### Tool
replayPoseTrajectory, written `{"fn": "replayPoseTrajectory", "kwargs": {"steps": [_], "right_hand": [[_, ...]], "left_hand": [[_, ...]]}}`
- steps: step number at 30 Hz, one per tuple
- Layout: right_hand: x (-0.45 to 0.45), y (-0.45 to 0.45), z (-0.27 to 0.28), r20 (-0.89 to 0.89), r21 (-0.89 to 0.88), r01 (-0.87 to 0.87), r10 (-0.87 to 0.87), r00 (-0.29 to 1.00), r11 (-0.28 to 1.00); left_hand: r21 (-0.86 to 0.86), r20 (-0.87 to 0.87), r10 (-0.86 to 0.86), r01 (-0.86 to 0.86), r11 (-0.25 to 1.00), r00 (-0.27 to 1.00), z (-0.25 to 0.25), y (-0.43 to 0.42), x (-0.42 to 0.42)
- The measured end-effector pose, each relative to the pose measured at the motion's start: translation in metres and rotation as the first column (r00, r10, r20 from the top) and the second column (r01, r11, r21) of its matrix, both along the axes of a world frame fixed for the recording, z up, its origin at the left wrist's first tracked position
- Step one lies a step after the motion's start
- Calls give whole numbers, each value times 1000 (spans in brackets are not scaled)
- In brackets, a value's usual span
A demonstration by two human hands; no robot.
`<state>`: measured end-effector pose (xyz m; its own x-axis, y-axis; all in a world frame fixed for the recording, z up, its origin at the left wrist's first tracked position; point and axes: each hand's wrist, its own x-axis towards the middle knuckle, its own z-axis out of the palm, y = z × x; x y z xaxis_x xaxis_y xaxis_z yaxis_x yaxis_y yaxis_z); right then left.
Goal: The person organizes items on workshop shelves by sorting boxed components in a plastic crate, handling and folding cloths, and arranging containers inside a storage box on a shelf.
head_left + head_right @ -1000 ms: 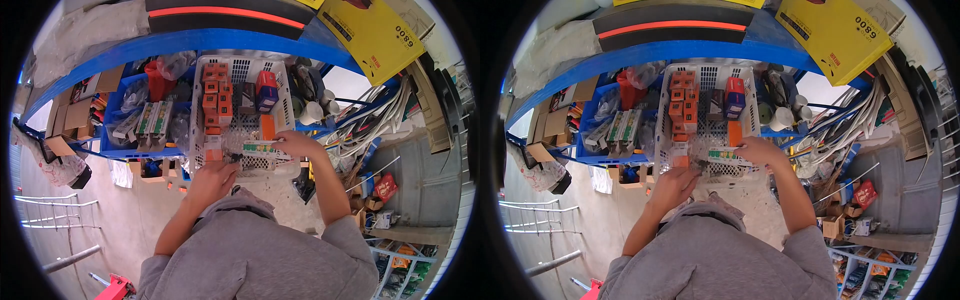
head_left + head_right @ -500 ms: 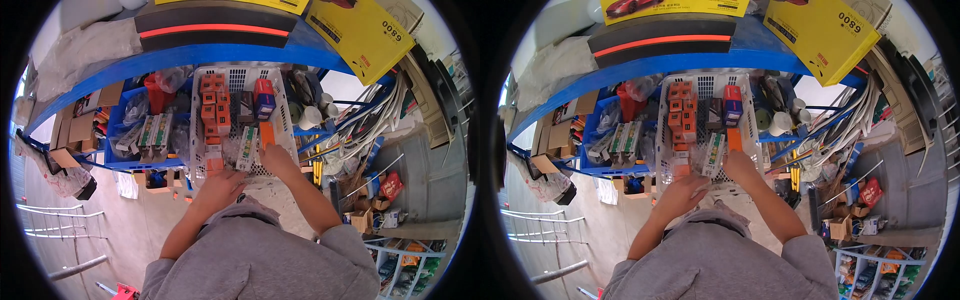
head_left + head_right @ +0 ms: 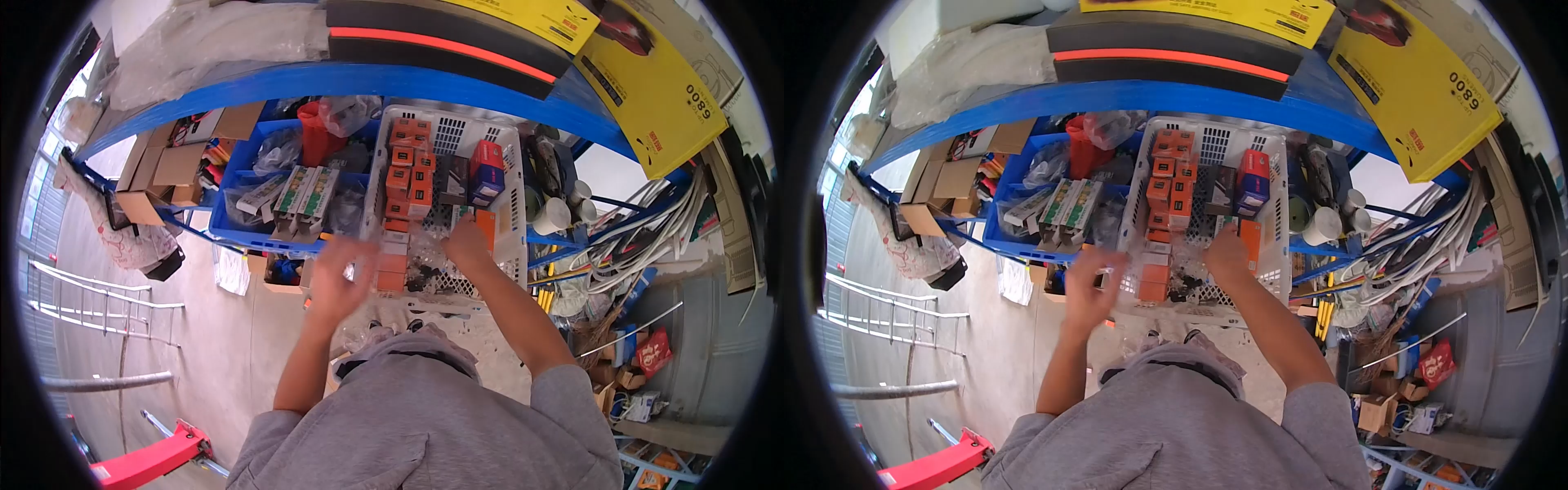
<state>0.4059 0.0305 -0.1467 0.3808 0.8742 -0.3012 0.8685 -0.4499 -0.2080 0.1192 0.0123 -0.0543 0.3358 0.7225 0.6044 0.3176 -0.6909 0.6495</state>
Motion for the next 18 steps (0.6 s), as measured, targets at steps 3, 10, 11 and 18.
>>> {"fn": "replayPoseTrajectory", "kwargs": {"steps": [3,10,11,18], "right_hand": [[14,5,-45,117,-14,-21,23,993,1000],[24,13,23,189,52,-229,216,958,972],[29,25,24,156,145,-148,125,980,978],[21,91,-19,160,187,72,-103,982,980]], "left_hand": [[141,-85,315,-302,943,945,1,32,-18],[137,-326,551,-538,832,769,-10,85,-39],[159,-415,530,-515,842,739,-13,86,-36],[118,-618,522,-588,801,588,-30,89,-18]]}}
